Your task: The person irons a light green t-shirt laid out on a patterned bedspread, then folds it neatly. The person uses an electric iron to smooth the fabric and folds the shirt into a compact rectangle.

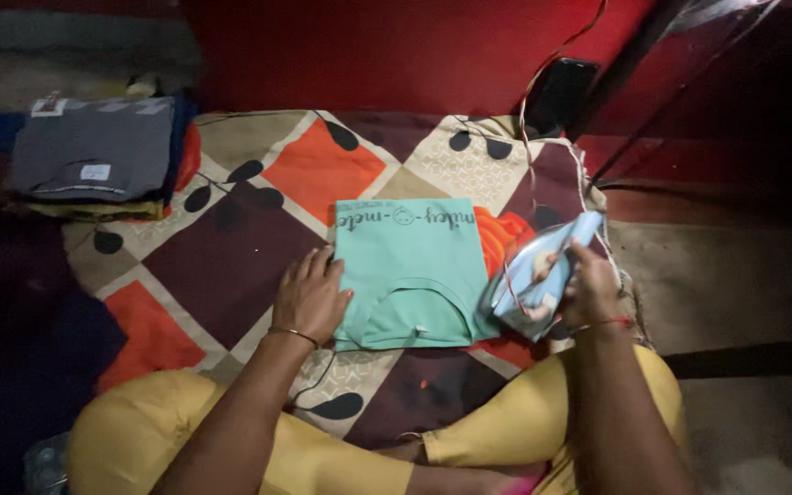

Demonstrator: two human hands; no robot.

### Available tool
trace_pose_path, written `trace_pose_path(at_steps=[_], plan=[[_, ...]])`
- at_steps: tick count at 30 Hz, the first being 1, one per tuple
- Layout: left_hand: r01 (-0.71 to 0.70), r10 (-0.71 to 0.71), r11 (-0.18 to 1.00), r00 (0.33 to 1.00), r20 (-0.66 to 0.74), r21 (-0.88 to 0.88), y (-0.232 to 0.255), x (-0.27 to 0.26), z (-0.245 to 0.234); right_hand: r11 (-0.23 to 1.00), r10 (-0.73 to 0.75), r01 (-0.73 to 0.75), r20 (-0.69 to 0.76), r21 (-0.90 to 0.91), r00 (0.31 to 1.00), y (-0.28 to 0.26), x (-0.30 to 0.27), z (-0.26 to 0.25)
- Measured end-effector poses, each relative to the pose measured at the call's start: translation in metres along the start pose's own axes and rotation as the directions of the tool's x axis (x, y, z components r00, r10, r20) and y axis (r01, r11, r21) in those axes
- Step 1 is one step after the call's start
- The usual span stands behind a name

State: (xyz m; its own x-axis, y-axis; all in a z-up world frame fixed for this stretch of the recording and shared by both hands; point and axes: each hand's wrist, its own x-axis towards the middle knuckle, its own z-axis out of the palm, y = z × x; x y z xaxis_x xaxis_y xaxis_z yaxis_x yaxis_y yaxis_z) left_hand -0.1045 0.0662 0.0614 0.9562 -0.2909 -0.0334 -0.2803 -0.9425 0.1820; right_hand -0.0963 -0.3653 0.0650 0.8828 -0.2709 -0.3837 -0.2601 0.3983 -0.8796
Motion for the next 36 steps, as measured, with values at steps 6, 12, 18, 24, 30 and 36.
trace_pose_path(at_steps=[6, 12, 18, 24, 30, 36], plan=[[-0.222, 0.222, 0.975, 0.974, -0.054, 0.01, 0.055, 0.03, 0.028, 0.782, -0.598, 0.571, -0.046, -0.251, 0.8, -0.025, 0.028, -0.073], [-0.07, 0.07, 0.997, 0.997, 0.01, -0.015, 0.099, 0.046, 0.052, 0.54, -0.753, 0.503, -0.118, -0.675, 0.648, -0.014, 0.082, -0.149], [-0.11, 0.108, 0.994, 0.988, -0.107, -0.008, 0.094, 0.045, 0.065, 0.467, -0.743, 0.178, -0.276, -0.866, 0.61, 0.004, 0.128, -0.169], [-0.115, 0.114, 0.993, 0.982, -0.149, 0.002, 0.098, 0.043, 0.065, 0.263, -0.867, 0.042, -0.217, -0.964, 0.448, 0.013, 0.134, -0.171], [-0.121, 0.107, 0.988, 0.985, -0.137, -0.1, 0.094, 0.043, 0.056, 0.328, -0.799, -0.016, -0.286, -0.945, 0.529, 0.008, 0.126, -0.155], [0.007, -0.079, 0.972, 0.951, -0.299, -0.234, 0.063, 0.044, 0.061, 0.472, -0.613, -0.056, -0.373, -0.88, 0.697, -0.004, 0.094, -0.132]])
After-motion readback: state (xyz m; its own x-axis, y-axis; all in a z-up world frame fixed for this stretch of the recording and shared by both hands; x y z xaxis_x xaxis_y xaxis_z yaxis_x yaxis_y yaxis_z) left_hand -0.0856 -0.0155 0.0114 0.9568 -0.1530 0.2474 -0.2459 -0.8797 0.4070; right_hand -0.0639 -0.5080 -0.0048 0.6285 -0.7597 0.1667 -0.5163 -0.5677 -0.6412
